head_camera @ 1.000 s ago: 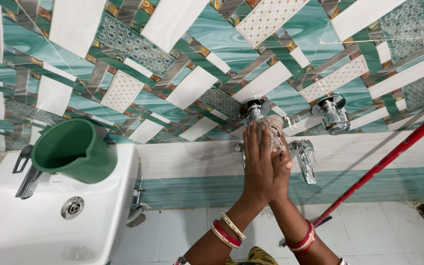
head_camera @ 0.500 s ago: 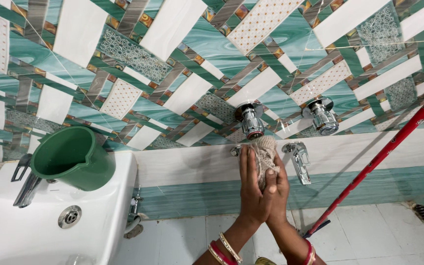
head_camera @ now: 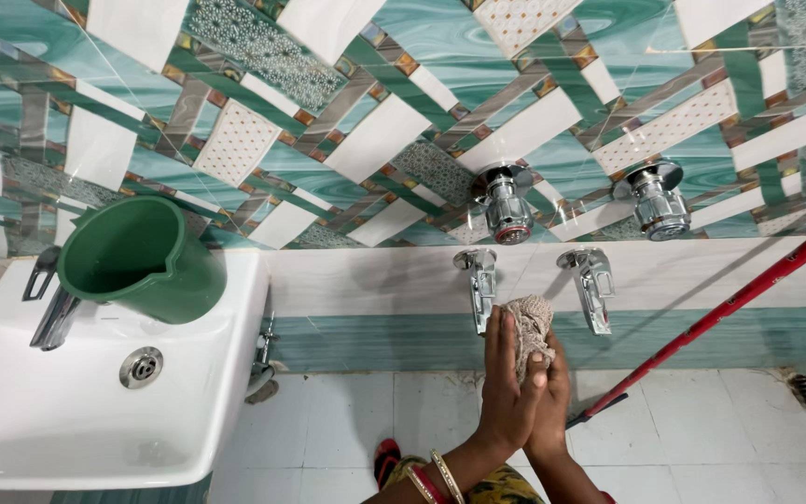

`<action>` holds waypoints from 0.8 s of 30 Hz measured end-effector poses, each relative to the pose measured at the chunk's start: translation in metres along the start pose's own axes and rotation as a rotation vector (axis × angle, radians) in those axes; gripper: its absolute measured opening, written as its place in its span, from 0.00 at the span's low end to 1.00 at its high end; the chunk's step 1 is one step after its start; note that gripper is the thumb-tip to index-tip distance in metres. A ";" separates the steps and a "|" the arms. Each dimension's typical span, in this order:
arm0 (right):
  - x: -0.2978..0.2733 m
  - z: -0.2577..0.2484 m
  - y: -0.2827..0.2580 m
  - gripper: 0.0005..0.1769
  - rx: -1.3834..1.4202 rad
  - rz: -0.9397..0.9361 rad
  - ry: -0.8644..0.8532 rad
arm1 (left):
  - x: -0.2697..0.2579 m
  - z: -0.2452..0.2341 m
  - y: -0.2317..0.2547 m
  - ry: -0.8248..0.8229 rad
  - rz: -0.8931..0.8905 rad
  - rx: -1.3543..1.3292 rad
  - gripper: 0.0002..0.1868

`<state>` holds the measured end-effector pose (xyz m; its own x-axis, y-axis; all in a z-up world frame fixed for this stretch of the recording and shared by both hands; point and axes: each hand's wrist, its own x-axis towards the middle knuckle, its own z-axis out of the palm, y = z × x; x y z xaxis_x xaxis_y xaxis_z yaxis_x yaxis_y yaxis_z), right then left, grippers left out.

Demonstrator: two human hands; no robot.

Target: The person cleans a sink faucet and wall-mounted taps by hand using a cloth.

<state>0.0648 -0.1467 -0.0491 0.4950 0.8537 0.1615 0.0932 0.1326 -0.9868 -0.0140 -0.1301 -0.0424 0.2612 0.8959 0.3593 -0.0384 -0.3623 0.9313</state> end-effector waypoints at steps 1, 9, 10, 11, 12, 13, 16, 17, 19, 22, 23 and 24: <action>-0.004 -0.001 -0.001 0.34 0.003 -0.035 -0.028 | -0.004 0.001 -0.002 -0.030 -0.044 -0.017 0.49; 0.061 0.024 0.019 0.30 -0.158 -0.085 -0.018 | 0.052 0.004 -0.034 0.147 -0.109 -0.017 0.49; 0.079 0.032 0.028 0.31 -0.181 -0.112 -0.051 | 0.067 0.003 -0.044 0.164 -0.137 -0.013 0.48; 0.095 0.037 0.034 0.31 -0.203 -0.142 -0.088 | 0.080 0.001 -0.052 0.186 -0.163 -0.008 0.48; 0.107 0.039 0.038 0.31 -0.203 -0.141 -0.090 | 0.091 0.001 -0.059 0.187 -0.164 -0.008 0.48; 0.117 0.043 0.041 0.31 -0.093 -0.038 -0.122 | 0.100 0.001 -0.064 0.204 -0.179 -0.005 0.47; 0.117 0.040 0.047 0.31 -0.012 0.049 -0.151 | 0.096 0.002 -0.069 0.208 -0.191 0.004 0.46; 0.115 0.037 0.048 0.30 -0.041 0.022 -0.149 | 0.093 0.003 -0.069 0.196 -0.179 0.007 0.45; 0.090 0.030 0.050 0.29 -0.074 0.057 -0.105 | 0.070 0.004 -0.065 0.201 -0.170 -0.022 0.45; 0.071 0.026 0.051 0.28 -0.223 0.032 -0.062 | 0.049 0.003 -0.062 0.203 -0.155 -0.074 0.45; 0.067 0.025 0.051 0.29 -0.343 -0.015 -0.061 | 0.045 0.002 -0.062 0.195 -0.164 -0.097 0.45; 0.071 0.027 0.050 0.29 -0.343 -0.011 -0.058 | 0.051 0.002 -0.064 0.191 -0.167 -0.097 0.45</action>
<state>0.0815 -0.0656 -0.0875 0.4434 0.8818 0.1609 0.3880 -0.0270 -0.9213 0.0040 -0.0622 -0.0837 0.0855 0.9768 0.1963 -0.1045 -0.1871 0.9768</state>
